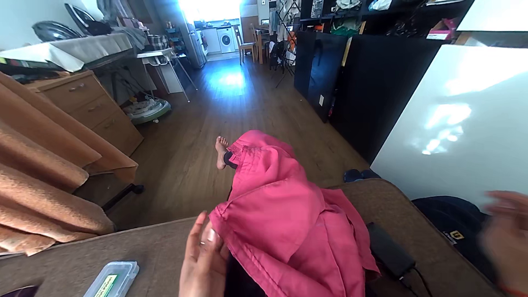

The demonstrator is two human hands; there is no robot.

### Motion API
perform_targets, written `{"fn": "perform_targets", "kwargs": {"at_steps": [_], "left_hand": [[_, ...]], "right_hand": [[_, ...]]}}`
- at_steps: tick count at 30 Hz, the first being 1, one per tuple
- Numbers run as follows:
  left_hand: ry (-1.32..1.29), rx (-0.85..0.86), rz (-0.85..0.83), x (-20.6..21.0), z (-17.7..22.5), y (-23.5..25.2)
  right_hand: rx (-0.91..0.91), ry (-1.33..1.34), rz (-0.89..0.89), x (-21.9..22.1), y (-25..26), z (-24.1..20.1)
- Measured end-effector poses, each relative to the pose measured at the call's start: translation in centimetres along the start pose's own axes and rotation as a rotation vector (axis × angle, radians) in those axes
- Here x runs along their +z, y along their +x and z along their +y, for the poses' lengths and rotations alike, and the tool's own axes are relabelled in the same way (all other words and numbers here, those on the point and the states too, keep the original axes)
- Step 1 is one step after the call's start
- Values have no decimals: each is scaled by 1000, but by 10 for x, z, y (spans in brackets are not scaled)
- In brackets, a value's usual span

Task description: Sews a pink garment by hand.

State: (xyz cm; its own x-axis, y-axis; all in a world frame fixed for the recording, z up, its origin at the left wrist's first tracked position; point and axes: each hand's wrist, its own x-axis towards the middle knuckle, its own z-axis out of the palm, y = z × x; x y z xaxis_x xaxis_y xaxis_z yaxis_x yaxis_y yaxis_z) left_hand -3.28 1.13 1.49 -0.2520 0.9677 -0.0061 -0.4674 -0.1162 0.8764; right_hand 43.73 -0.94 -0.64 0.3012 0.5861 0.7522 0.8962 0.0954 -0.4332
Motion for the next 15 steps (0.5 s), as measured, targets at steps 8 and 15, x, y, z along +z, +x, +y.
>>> {"fn": "perform_targets", "kwargs": {"at_steps": [8,15], "left_hand": [[73,-416,-219,-18,-35,-48],[1,-258,-386,-9,-23,-41]], "right_hand": [[-240,631,-815,53,-66,-222],[-184,607,-857,42,-71,-240]]}}
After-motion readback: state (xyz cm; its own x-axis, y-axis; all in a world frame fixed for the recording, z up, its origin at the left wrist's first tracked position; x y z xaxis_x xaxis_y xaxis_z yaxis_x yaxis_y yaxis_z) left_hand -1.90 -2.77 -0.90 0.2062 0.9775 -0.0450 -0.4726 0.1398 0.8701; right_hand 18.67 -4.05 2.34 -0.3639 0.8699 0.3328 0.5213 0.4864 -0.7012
